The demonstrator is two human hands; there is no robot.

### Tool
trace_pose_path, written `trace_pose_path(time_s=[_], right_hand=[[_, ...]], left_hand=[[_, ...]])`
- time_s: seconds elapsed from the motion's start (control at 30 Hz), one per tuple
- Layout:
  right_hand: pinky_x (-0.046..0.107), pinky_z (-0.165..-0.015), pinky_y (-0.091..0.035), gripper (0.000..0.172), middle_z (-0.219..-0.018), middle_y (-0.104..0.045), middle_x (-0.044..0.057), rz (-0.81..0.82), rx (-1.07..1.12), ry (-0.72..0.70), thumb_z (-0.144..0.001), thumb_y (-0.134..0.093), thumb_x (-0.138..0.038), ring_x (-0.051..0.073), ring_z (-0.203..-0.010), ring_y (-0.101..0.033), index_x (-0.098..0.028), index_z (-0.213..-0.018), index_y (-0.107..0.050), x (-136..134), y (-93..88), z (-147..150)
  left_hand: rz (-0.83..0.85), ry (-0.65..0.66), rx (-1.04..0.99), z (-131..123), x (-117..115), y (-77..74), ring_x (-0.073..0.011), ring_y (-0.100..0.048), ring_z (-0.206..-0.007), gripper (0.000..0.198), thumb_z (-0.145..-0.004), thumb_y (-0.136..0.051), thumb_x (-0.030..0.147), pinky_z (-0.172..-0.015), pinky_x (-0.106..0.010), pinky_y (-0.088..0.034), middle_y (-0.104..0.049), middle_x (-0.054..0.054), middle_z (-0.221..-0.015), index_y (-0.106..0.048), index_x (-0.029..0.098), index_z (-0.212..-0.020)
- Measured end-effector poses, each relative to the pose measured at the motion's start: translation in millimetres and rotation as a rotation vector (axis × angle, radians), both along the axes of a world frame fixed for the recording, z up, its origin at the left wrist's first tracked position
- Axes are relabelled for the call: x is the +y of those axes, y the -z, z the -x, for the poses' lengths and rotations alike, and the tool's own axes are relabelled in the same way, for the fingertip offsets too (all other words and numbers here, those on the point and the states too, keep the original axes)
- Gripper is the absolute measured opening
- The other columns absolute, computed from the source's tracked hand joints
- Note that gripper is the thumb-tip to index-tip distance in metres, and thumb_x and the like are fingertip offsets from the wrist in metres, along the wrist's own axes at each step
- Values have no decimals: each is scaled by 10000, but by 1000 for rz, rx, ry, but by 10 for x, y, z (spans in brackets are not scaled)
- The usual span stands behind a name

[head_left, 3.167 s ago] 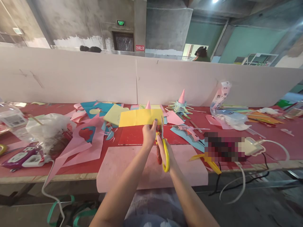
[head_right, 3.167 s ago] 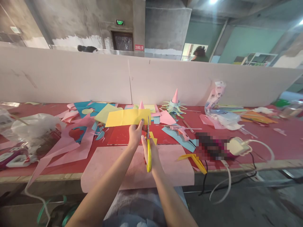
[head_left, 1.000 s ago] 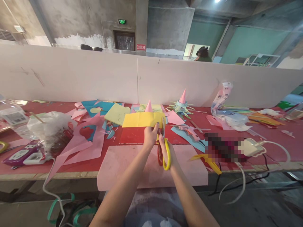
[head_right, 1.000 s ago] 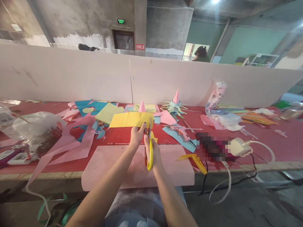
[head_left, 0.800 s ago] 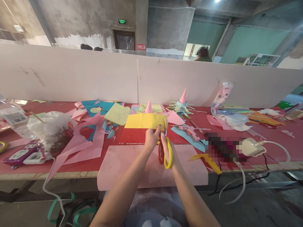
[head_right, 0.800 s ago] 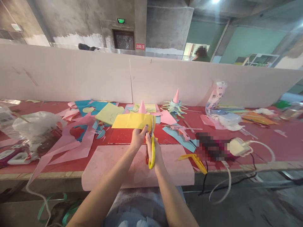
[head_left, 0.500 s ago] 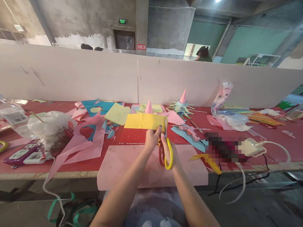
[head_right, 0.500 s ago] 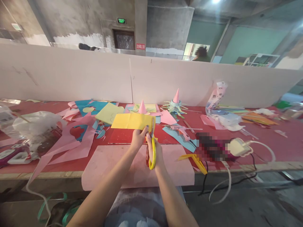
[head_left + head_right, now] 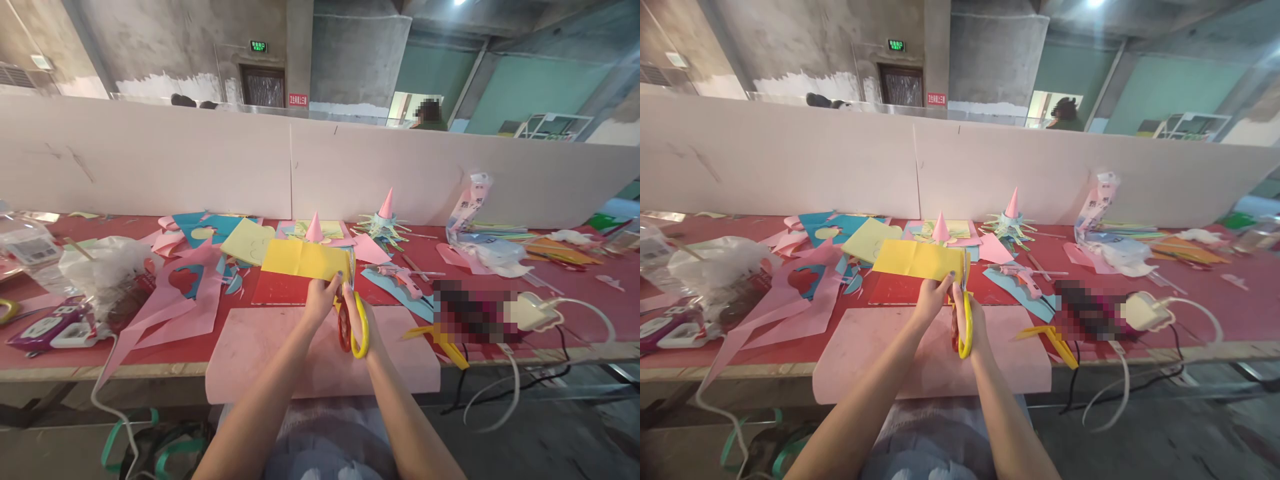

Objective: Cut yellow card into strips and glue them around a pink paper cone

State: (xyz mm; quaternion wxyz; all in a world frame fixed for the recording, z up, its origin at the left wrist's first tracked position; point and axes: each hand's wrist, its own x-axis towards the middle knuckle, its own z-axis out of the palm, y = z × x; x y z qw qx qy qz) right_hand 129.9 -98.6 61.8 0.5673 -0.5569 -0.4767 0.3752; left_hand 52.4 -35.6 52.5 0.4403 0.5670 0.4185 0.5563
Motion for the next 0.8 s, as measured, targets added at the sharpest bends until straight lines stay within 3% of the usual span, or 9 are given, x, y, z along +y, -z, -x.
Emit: trace_pose_path(time_s=[0.2, 0.37, 0.6, 0.8], right_hand=[[230, -302, -265, 476, -328, -331, -43, 140, 56, -25, -819, -393, -549, 101, -278, -328, -234, -463, -366, -36, -50, 26], [217, -303, -274, 407, -343, -361, -54, 33, 74, 50, -788, -479, -514, 94, -285, -359, -229, -514, -381, -3, -42, 0], [202, -286, -251, 357, -336, -357, -77, -51, 271, 41, -766, -536, -402, 68, -264, -321, -206, -508, -386, 53, 59, -31], [193, -281, -254, 355, -342, -358, -80, -52, 292, 30, -752, -548, -353, 62, -263, -327, -203, -490, -363, 44, 73, -38]], left_hand=[[18, -5, 1, 4, -19, -30, -105, -490, -436, 409, -768, -505, 454, -468, -209, -359, -479, 10, -428, -453, 165, -484], [27, 50, -46, 18, -20, -55, -114, -519, -494, 391, -741, -539, 478, -513, -214, -390, -529, -10, -491, -512, 147, -534], [68, 181, -21, 39, 5, 2, -88, -459, -445, 413, -704, -566, 492, -476, -214, -353, -472, 12, -460, -488, 144, -496], [86, 188, -26, 40, 25, 14, -96, -464, -437, 418, -726, -549, 475, -487, -229, -359, -479, 4, -440, -496, 144, -477]])
